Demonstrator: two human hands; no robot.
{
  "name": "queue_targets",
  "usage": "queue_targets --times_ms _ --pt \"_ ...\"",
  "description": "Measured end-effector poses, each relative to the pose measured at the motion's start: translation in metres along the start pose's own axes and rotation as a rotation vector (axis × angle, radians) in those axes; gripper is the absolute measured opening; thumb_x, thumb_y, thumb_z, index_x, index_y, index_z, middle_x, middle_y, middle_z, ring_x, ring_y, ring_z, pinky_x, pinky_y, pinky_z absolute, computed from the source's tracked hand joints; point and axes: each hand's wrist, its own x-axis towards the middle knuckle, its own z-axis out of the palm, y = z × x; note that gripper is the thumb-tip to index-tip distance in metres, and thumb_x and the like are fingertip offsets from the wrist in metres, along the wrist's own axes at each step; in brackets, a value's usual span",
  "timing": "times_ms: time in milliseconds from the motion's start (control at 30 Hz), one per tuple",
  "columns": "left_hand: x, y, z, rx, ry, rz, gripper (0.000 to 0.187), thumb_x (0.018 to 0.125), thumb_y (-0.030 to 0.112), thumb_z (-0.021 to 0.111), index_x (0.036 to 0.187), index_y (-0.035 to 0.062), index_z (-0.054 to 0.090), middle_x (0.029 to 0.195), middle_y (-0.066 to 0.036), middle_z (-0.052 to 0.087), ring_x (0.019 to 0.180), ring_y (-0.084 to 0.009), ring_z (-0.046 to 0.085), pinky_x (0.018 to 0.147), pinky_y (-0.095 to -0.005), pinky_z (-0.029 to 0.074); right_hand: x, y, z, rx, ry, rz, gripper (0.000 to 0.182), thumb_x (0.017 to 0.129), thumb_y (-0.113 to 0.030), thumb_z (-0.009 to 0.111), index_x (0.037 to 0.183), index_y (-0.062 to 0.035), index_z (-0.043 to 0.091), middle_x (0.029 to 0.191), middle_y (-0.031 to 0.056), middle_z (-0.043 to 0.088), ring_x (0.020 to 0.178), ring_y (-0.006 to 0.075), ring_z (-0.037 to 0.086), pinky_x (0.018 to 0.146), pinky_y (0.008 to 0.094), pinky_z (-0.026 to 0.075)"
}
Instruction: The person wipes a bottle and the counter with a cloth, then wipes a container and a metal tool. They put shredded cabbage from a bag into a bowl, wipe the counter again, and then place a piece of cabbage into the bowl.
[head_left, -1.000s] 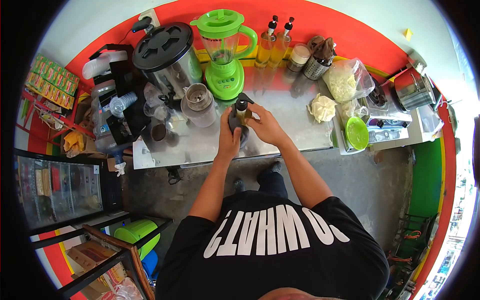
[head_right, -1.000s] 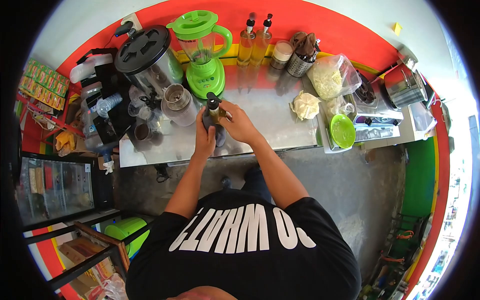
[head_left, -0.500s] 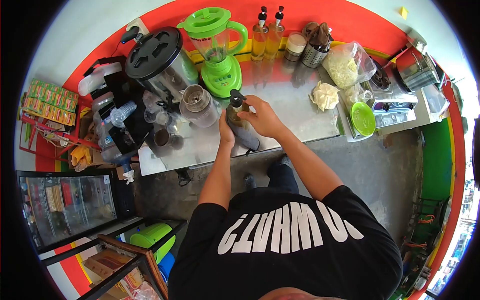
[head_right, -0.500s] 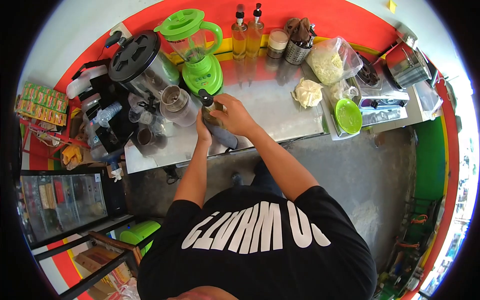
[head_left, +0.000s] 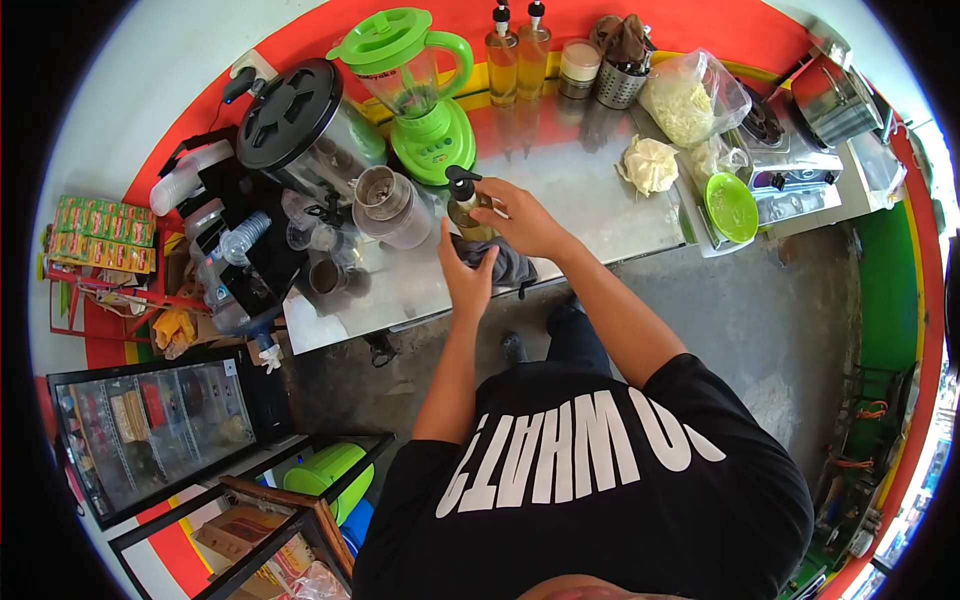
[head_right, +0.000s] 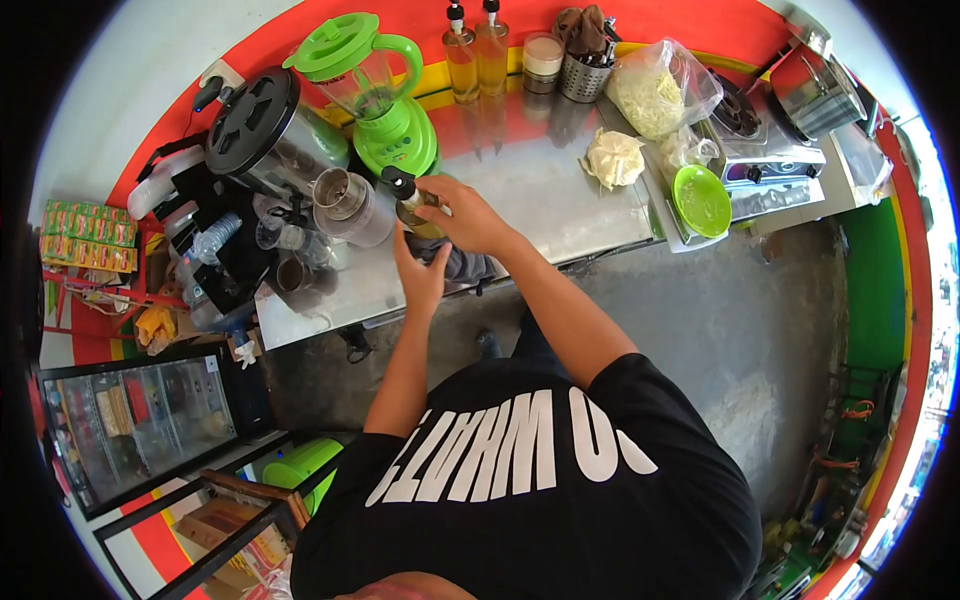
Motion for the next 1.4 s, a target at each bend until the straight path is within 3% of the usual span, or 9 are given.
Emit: queue_targets --times_ms 233,567,633,800,1067,1167,1233,1267,1400 --pt "0.033 0.032 -0.024 0.203 -0.119 -0.043 0.069 0.079 0.024 0.085 0.138 0.0029 0.056 0.113 -0.016 0.057 0.109 -0.0324 0.057 0.094 -0.0423 0.047 -0.069 0.041 0.031 -0.438 0.268 0.061 0.077 0.083 -0.021 0.078 0.149 -0.0075 0.041 0.129 0.0214 0.052 0.120 0.0395 0.051 0.099 0.0472 0.048" --pt "0.078 0.095 -0.029 -0.047 -0.172 0.032 0.062 0.079 0.023 0.088 0.130 0.0045 0.059 0.120 -0.010 0.062 0.110 -0.0206 0.060 0.095 -0.0359 0.047 -0.067 0.085 0.020 -0.422 0.229 0.163 0.032 0.080 0.006 0.064 0.109 -0.0073 0.068 0.100 0.0153 0.061 0.101 0.0382 0.064 0.082 0.0470 0.054" --pt "0.086 0.092 -0.024 -0.152 -0.200 0.042 0.054 0.080 0.019 0.087 0.126 0.0046 0.062 0.119 -0.008 0.063 0.108 -0.0176 0.061 0.094 -0.0341 0.048 -0.062 0.074 0.002 -0.049 0.340 0.074 0.034 0.080 0.012 0.058 0.107 -0.0059 0.068 0.099 0.0142 0.061 0.100 0.0352 0.065 0.083 0.0442 0.054" --pt "0.083 0.067 -0.015 -0.251 -0.284 -0.120 0.027 0.090 0.005 0.076 0.114 0.0021 0.065 0.118 -0.009 0.065 0.109 -0.0165 0.060 0.097 -0.0315 0.047 -0.039 0.044 0.020 0.365 0.150 0.024 0.081 0.078 0.010 0.061 0.153 -0.0010 0.034 0.143 0.0198 0.052 0.136 0.0272 0.052 0.112 0.0359 0.042" --pt "0.089 0.063 -0.015 -0.287 -0.267 0.090 0.023 0.087 0.001 0.076 0.107 0.0017 0.065 0.114 -0.011 0.066 0.107 -0.0192 0.062 0.096 -0.0337 0.048 -0.017 0.121 0.070 0.308 0.264 0.050 0.097 0.069 -0.004 0.084 0.153 -0.0073 0.035 0.145 0.0161 0.052 0.136 0.0321 0.051 0.113 0.0402 0.042" --pt "0.093 0.057 -0.019 -0.280 -0.282 0.084 0.022 0.087 0.000 0.074 0.108 0.0002 0.065 0.116 -0.011 0.066 0.108 -0.0192 0.061 0.098 -0.0336 0.047 -0.015 0.151 0.059 -0.215 0.161 0.098 0.090 0.074 -0.008 0.080 0.152 -0.0084 0.036 0.148 0.0137 0.052 0.136 0.0348 0.051 0.112 0.0422 0.044" --pt "0.092 0.056 -0.023 -0.306 -0.282 0.048 0.021 0.088 -0.001 0.073 0.107 0.0001 0.065 0.115 -0.011 0.066 0.107 -0.0188 0.061 0.097 -0.0334 0.047 -0.017 0.158 0.038 -0.777 -0.035 -0.173 0.080 0.082 -0.009 0.072 0.154 -0.0111 0.037 0.149 0.0117 0.053 0.135 0.0345 0.052 0.111 0.0439 0.045" --pt "0.092 0.057 -0.024 -0.330 -0.280 0.018 0.020 0.088 -0.002 0.071 0.106 0.0000 0.066 0.114 -0.010 0.066 0.106 -0.0183 0.061 0.097 -0.0332 0.047 -0.020 0.152 0.026 -0.693 -0.090 0.068 0.073 0.084 -0.005 0.064 0.153 -0.0144 0.041 0.149 0.0120 0.054 0.134 0.0329 0.054 0.112 0.0428 0.045" --pt "0.090 0.053 -0.020 -0.366 -0.217 0.032 0.011 0.090 -0.002 0.069 0.101 -0.0004 0.067 0.108 -0.008 0.068 0.096 -0.0150 0.062 0.086 -0.0283 0.048 -0.032 0.115 -0.027 -0.680 -0.420 0.188 0.063 0.079 0.005 0.059 0.139 -0.0118 0.059 0.141 0.0169 0.061 0.128 0.0361 0.058 0.109 0.0423 0.046"
